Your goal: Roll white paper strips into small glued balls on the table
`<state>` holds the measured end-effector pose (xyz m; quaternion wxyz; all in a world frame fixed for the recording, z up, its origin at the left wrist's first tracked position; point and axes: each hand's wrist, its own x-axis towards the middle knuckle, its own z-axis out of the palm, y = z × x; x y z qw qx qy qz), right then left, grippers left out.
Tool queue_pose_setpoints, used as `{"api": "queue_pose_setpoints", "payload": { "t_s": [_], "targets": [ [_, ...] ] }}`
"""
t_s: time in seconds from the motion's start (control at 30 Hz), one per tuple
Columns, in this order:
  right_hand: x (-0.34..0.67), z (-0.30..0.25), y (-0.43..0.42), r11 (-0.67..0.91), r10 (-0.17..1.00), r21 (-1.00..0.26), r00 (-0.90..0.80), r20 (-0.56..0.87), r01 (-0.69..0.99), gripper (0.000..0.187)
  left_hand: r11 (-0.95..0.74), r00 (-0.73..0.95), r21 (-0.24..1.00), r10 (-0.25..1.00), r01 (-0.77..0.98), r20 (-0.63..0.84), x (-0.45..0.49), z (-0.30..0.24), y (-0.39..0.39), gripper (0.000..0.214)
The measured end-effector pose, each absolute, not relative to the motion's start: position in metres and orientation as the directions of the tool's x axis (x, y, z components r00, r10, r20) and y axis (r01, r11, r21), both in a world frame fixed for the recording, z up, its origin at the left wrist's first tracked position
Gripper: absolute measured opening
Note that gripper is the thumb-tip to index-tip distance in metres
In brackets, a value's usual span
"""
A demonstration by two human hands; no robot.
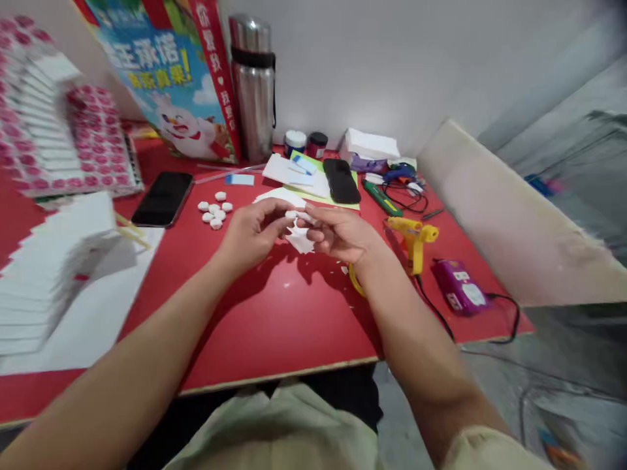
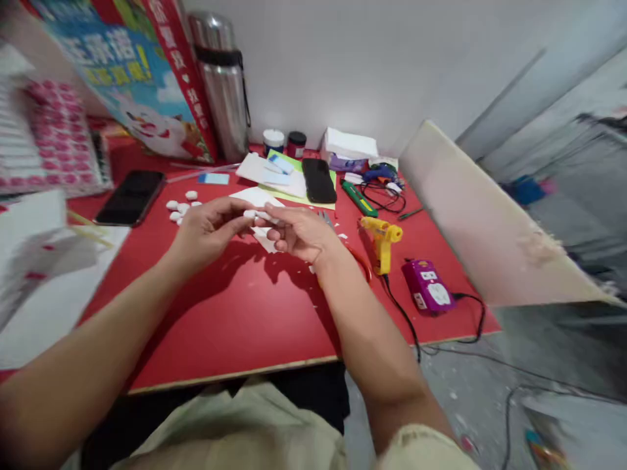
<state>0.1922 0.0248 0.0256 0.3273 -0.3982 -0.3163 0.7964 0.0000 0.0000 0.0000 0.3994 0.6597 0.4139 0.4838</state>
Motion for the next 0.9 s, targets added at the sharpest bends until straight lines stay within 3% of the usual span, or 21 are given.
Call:
{"api": "queue_pose_setpoints", "payload": {
  "t_s": [0.27,0.4,0.5,0.67,0.9],
  "targets": [
    [0.188,0.023,0.016,-0.330,0.883,-0.934,-0.393,-0.255,-0.136,0.026,-0.299,0.167,0.950,0.945,0.089,0.282,0.001,0.001,0.000,0.020],
    [0.182,0.023,0.014,-0.212,0.923,-0.973,-0.345,-0.169,-0.090,0.024,-0.276,0.145,0.959,0.953,0.069,0.264,0.002,0.002,-0.001,0.023],
    [0.179,0.025,0.010,-0.073,0.947,-0.995,-0.306,-0.092,0.075,0.018,-0.238,0.141,0.971,0.962,0.016,0.234,0.003,0.002,-0.001,0.025],
    [0.179,0.029,0.004,0.199,0.964,-0.869,-0.251,0.090,0.453,0.027,-0.142,0.127,0.983,0.980,-0.114,0.156,0.005,-0.001,-0.001,0.026],
    [0.176,0.026,0.004,0.344,0.938,-0.730,-0.253,0.238,0.590,0.030,-0.157,0.086,0.980,0.982,-0.118,0.168,0.008,0.002,-0.003,0.027]
  ]
}}
